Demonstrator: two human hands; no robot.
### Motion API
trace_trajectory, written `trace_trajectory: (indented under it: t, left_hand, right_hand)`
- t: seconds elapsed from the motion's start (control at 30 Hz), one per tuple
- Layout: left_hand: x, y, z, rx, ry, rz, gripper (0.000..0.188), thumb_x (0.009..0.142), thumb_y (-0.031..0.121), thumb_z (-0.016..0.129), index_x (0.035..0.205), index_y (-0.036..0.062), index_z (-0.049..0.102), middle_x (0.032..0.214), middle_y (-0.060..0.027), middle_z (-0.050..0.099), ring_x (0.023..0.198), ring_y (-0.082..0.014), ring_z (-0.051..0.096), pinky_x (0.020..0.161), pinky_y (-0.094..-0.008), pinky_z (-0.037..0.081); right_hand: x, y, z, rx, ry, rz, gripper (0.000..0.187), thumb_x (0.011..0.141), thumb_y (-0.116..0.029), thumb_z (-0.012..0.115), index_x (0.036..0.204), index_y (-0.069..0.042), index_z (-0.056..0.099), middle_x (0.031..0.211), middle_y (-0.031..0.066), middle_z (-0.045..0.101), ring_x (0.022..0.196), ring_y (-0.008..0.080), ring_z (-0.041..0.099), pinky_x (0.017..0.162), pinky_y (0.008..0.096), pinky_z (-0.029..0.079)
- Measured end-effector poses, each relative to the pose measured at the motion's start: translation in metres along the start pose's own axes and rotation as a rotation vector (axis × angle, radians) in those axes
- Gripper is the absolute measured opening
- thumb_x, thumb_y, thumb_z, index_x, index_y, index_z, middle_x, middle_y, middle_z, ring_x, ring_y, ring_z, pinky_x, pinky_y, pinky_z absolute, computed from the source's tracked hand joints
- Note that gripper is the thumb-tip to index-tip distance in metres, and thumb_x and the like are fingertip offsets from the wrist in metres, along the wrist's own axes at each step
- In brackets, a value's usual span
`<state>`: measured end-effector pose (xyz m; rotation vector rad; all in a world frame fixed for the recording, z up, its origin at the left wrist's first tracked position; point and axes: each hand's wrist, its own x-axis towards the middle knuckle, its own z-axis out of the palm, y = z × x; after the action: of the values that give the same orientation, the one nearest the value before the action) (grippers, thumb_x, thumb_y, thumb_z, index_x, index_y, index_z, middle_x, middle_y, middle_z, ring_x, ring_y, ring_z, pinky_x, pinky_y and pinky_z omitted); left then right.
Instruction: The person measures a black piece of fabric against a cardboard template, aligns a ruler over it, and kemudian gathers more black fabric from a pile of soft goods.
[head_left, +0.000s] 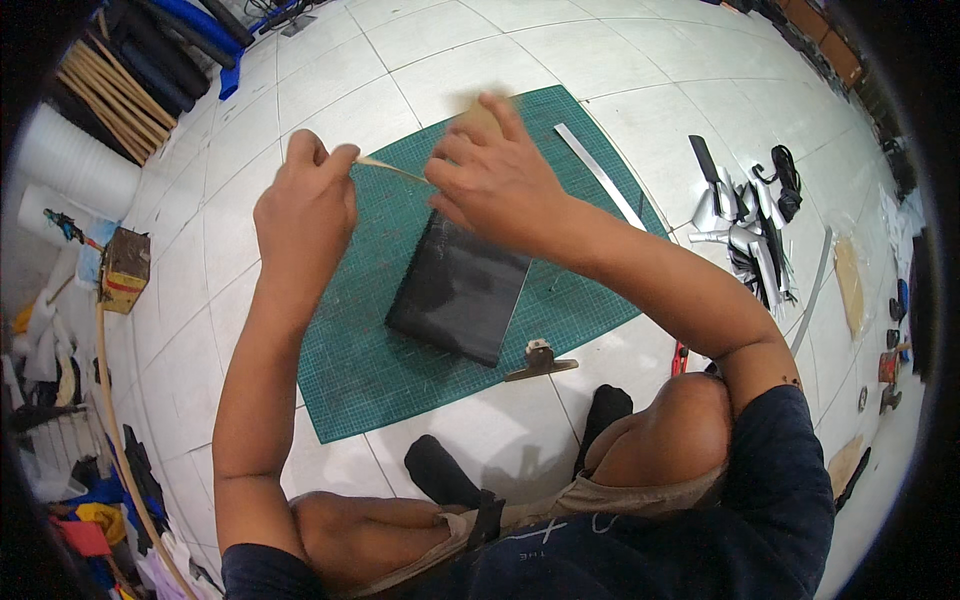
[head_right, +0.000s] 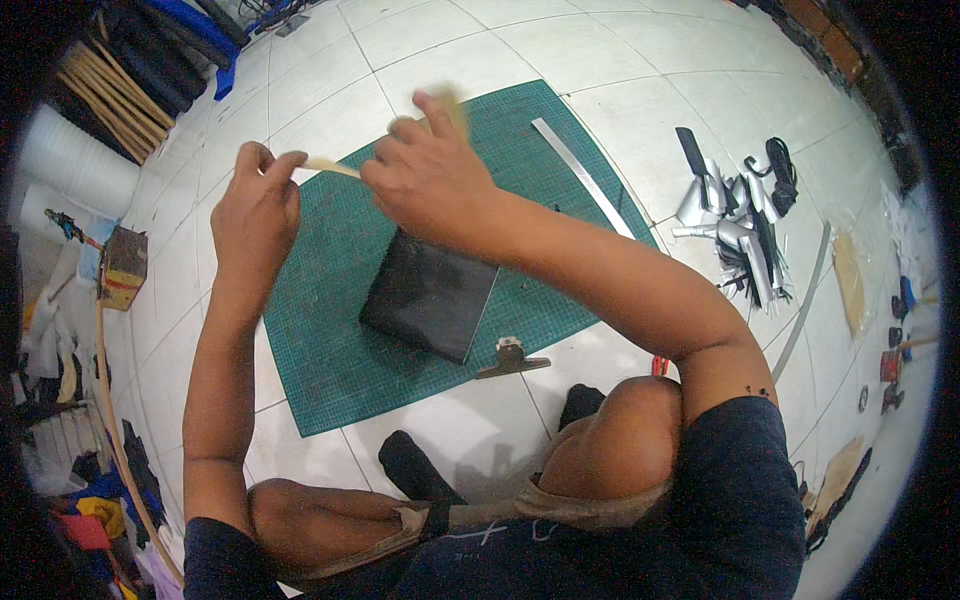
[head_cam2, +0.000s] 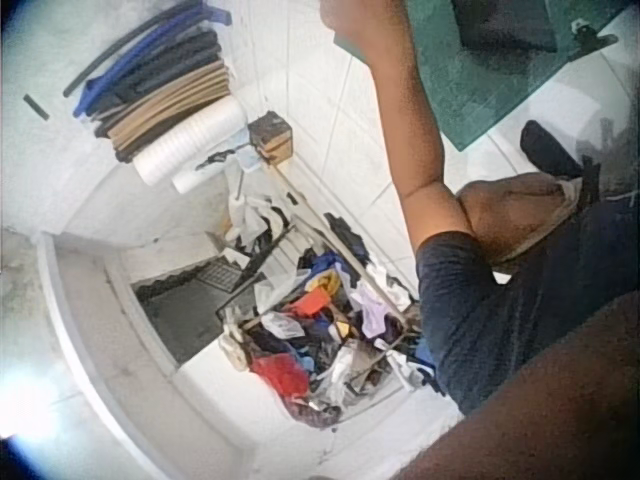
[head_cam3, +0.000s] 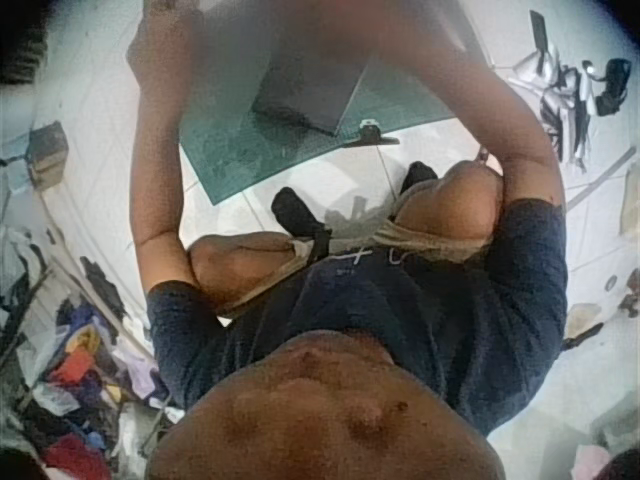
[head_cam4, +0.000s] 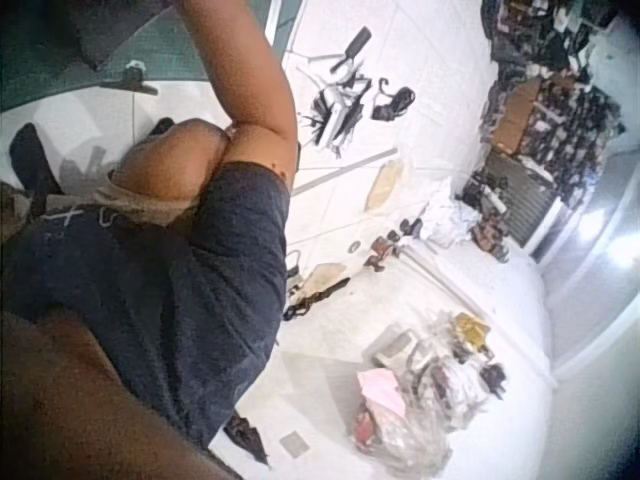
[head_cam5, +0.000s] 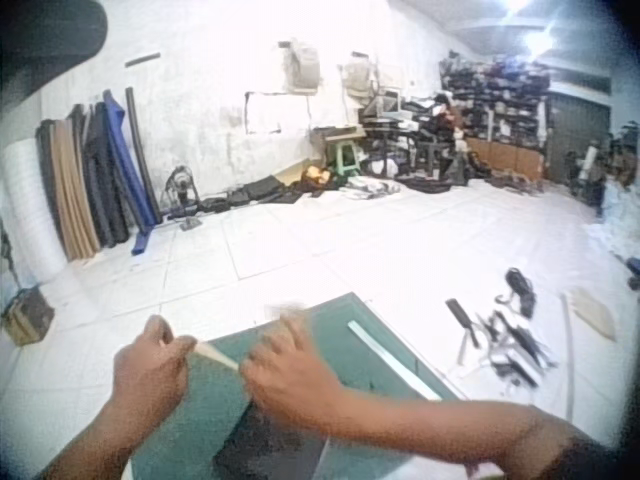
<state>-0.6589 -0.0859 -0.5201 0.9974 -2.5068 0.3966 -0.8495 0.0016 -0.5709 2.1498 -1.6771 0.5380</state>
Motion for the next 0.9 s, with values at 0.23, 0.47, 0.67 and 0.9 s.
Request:
trace_trajectory:
  t: [0.23,0.47,0.67,0.9]
  left_hand:
    - [0.011,-0.019,0.008,-0.573,0.306,0.066,0.023,0.092,0.006,0.055,0.111,0.0065,0.068,0.107,-0.0098,0.064,0.091,-0.0207,0.065,0.083,-0.0312,0.052]
    - [0.012,-0.011,0.006,-1.23,-0.147,-0.077,0.032,0.1,0.012,0.042,0.123,-0.002,0.059,0.12,-0.0147,0.064,0.105,-0.0194,0.062,0.091,-0.0314,0.05]
    - [-0.011,-0.016,0.044,-1.981,-0.468,-0.31,0.04,0.096,0.02,0.054,0.132,0.0012,0.054,0.113,-0.0144,0.067,0.102,-0.0204,0.064,0.092,-0.0328,0.05]
    - [-0.08,-0.01,0.121,-1.165,-0.873,-0.47,0.044,0.092,0.024,0.064,0.126,-0.003,0.057,0.113,-0.0144,0.068,0.099,-0.0203,0.066,0.089,-0.0352,0.05]
  right_hand:
    - [0.008,-0.006,-0.028,0.81,-0.244,0.347,0.045,0.082,-0.042,0.077,0.11,-0.01,0.063,0.105,0.0091,0.068,0.113,0.0293,0.058,0.097,0.0424,0.046]
    - [0.013,0.033,-0.007,0.436,0.136,0.06,0.057,0.077,-0.047,0.079,0.111,-0.004,0.063,0.092,0.0161,0.067,0.095,0.0324,0.064,0.093,0.0412,0.046]
    - [0.005,0.049,0.0,0.804,-0.085,0.454,0.06,0.074,-0.045,0.083,0.107,-0.001,0.062,0.092,0.0136,0.067,0.089,0.0236,0.067,0.079,0.0346,0.053]
    - [-0.031,0.103,0.054,0.831,-0.275,0.668,0.069,0.075,-0.046,0.081,0.116,0.005,0.06,0.104,0.0182,0.068,0.098,0.0268,0.065,0.085,0.0388,0.051]
